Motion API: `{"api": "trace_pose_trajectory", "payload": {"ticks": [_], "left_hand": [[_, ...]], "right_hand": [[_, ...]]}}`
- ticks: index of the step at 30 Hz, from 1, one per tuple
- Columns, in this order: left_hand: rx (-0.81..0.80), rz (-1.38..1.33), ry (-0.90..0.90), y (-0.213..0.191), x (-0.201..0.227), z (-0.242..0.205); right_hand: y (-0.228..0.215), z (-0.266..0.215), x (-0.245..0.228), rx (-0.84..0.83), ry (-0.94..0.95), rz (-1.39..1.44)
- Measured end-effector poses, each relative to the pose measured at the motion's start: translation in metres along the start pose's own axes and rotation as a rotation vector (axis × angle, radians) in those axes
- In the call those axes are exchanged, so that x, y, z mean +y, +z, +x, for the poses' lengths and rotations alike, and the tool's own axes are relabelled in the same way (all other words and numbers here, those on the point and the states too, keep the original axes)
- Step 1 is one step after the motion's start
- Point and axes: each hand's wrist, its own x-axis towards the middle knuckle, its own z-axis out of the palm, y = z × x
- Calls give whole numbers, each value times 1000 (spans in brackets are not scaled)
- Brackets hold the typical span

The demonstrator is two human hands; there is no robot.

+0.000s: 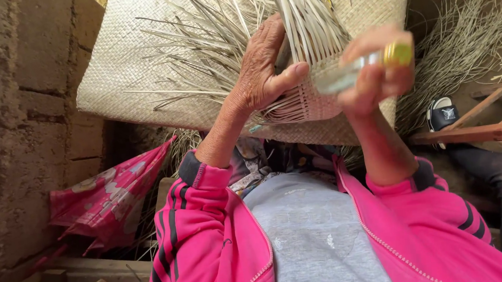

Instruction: Weaving dried plant fibers to construct a hat and applying liquid from a small bottle.

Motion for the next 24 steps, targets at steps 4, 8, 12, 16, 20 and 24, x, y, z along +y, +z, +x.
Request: {"api": "trace_pose_trajectory", "payload": {"ticks": [4, 8, 12, 16, 20, 24], "left_hand": [[-17, -24, 7, -4, -3, 3], [-45, -41, -9, -6, 5, 5], [-39, -31, -18, -5, 5, 5], [-22, -59, -17, -4, 3, 5], [-45, -49, -10, -6, 1, 5], [-59, -37, 18, -5, -1, 9]], "right_hand": [[-58, -49, 3, -57, -176, -3], [-41, -34, 0, -128, -257, -121], [-15, -4, 42, -138, -240, -120], [-10, 0, 24, -49, -78, -60], [-69, -59, 15, -76, -242, 19], [-61, -49, 8, -133, -104, -58]]}}
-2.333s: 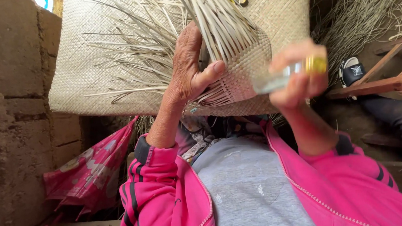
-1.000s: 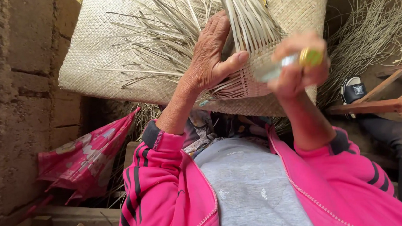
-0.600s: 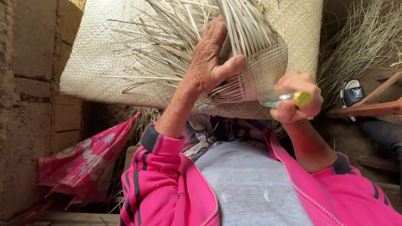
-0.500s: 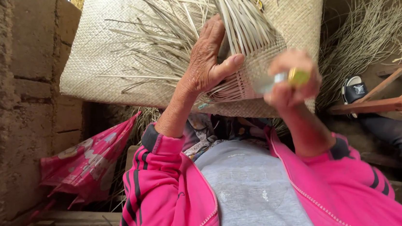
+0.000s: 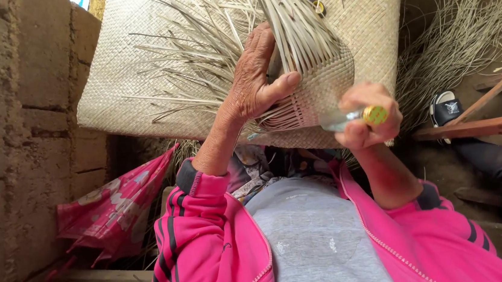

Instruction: Weaving dried plant fibers to construct a hat and applying liquid from a small bottle.

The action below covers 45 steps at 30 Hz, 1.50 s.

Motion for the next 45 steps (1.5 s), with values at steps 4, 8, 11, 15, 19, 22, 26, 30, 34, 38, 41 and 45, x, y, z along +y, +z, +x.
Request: {"api": "trace_pose_trajectory", "payload": {"ticks": [4, 8, 11, 15, 19, 22, 26, 30, 34, 38, 41, 45], "left_hand": [[27, 50, -43, 3, -1, -4], [28, 3, -36, 2, 0, -4], [16, -13, -40, 0, 0, -5], [16, -17, -39, 0, -1, -4], [7, 26, -43, 0, 1, -4], [23, 30, -40, 0, 4, -3], [36, -15, -54, 0, 7, -2], [39, -10, -44, 2, -2, -6], [24, 18, -26, 2, -4, -3], [55, 28, -36, -1, 11, 0], [57, -27, -36, 0, 10, 0], [61, -38, -44, 3, 2, -4]], "right_hand": [[40, 34, 42, 44, -15, 126], [47, 42, 50, 121, -22, 148], [28, 33, 9, 201, 24, 54], [-2, -3, -3, 64, 2, -28], [20, 28, 11, 32, -9, -47], [45, 56, 23, 33, 119, -74], [38, 53, 19, 24, 184, -45], [10, 6, -3, 139, 0, 54], [5, -1, -2, 38, -8, -12], [34, 36, 31, -55, -28, -1], [59, 61, 32, 71, 83, 86], [17, 25, 9, 24, 48, 23]]}}
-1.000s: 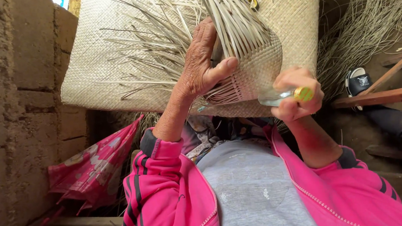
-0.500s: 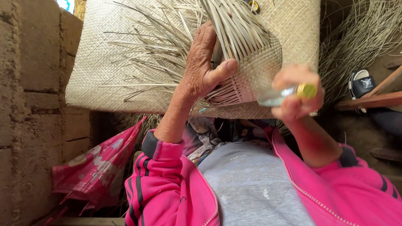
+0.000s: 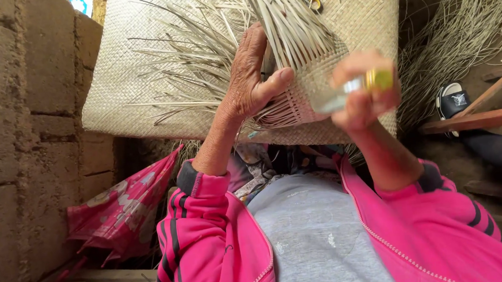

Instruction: Weaving dried plant fibers to construct a hat and applying liquid from a small bottle.

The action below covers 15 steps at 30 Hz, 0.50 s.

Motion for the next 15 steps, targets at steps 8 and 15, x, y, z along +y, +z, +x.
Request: {"api": "trace_pose_trajectory", "payload": {"ticks": [8, 15], "left_hand": [[-55, 167, -109, 9, -34, -14], [-13, 5, -18, -1, 0, 0]], "right_hand": [[9, 1, -6, -54, -62, -35], [9, 13, 15, 36, -38, -54]]}}
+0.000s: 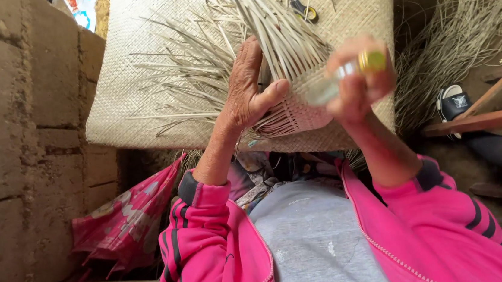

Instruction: Weaving dried plant fibers to construct a hat and applying liquid from a small bottle.

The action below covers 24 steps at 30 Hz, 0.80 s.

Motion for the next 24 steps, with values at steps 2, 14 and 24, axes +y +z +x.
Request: {"api": "trace_pose_trajectory", "payload": {"ticks": [2, 14, 24], "left_hand": [[-1, 30, 28, 0, -5, -1], [7, 21, -4, 1, -1, 0], [-9, 9, -15, -1, 3, 2]], "right_hand": [[-20, -14, -18, 34, -62, 22], [24, 23, 26, 53, 151, 31], [-28, -16, -16, 21, 96, -6]]}}
